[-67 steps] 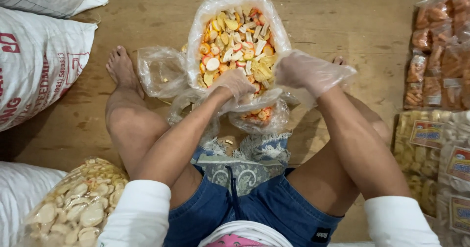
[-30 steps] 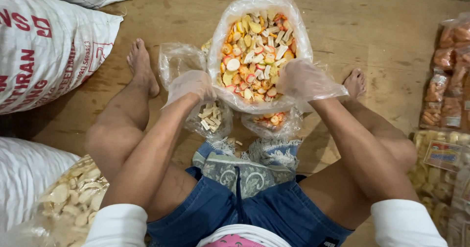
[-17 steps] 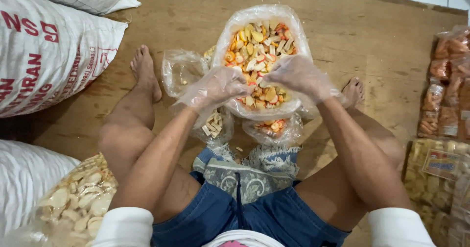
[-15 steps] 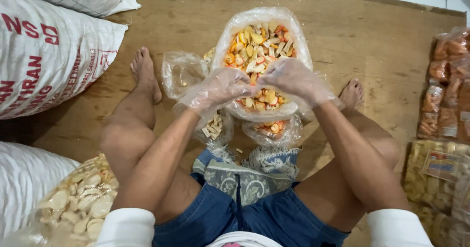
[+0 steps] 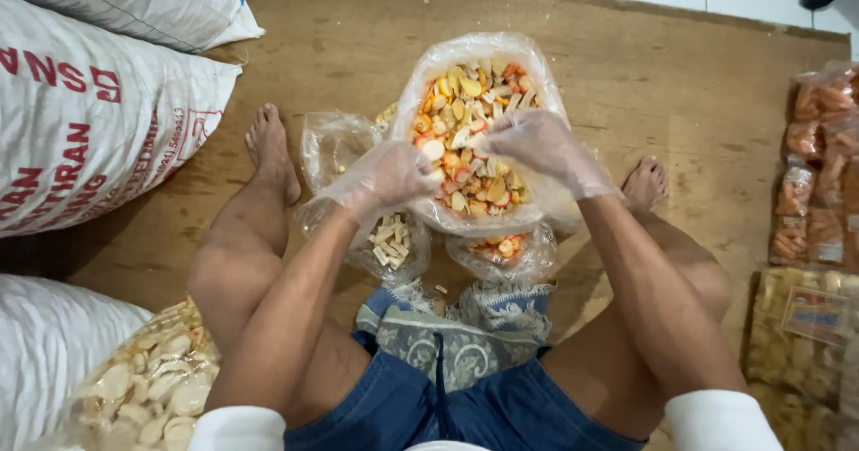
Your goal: Sorting and bagging chips from a large bulk bag into smaller portions while sitting on the floor.
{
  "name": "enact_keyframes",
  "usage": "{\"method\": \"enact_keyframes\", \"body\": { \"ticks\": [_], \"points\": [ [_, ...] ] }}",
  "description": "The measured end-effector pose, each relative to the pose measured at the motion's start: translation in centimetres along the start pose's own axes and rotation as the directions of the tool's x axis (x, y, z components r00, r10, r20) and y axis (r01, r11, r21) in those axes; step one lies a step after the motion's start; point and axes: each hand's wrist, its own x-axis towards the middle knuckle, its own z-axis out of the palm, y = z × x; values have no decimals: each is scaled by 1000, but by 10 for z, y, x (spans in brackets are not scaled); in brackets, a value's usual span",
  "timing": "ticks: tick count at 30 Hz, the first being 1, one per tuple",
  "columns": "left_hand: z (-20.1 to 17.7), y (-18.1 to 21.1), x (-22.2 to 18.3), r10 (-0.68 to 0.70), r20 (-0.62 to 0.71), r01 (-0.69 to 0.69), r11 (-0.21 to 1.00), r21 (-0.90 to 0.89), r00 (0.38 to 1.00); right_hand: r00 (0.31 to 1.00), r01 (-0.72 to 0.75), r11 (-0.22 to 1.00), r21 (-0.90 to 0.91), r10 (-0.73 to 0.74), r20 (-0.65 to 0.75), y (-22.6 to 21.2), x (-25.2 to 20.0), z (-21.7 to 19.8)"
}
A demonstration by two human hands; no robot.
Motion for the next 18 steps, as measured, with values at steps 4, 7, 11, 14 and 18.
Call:
{"method": "enact_keyframes", "body": {
  "ticks": [4,7,11,14,18],
  "points": [
    [-25,38,-44,-222,82,198,951,236,971,1000,-18,950,-313,20,4,23,12,11],
    [-14,25,-50,-358,119,308,900,310,926,999,-21,908,-418,31,16,46,26,24],
    [-29,33,-65,-472,98,417,845,335,876,999,-36,805,-592,34,-14,37,22,27],
    [-32,39,-64,-517,92,451,809,378,851,999,-23,765,-644,-9,-47,20,4,30],
    [-40,55,-66,-520,108,461,822,334,847,982,-30,726,-687,-107,-156,54,30,59]
  ]
}}
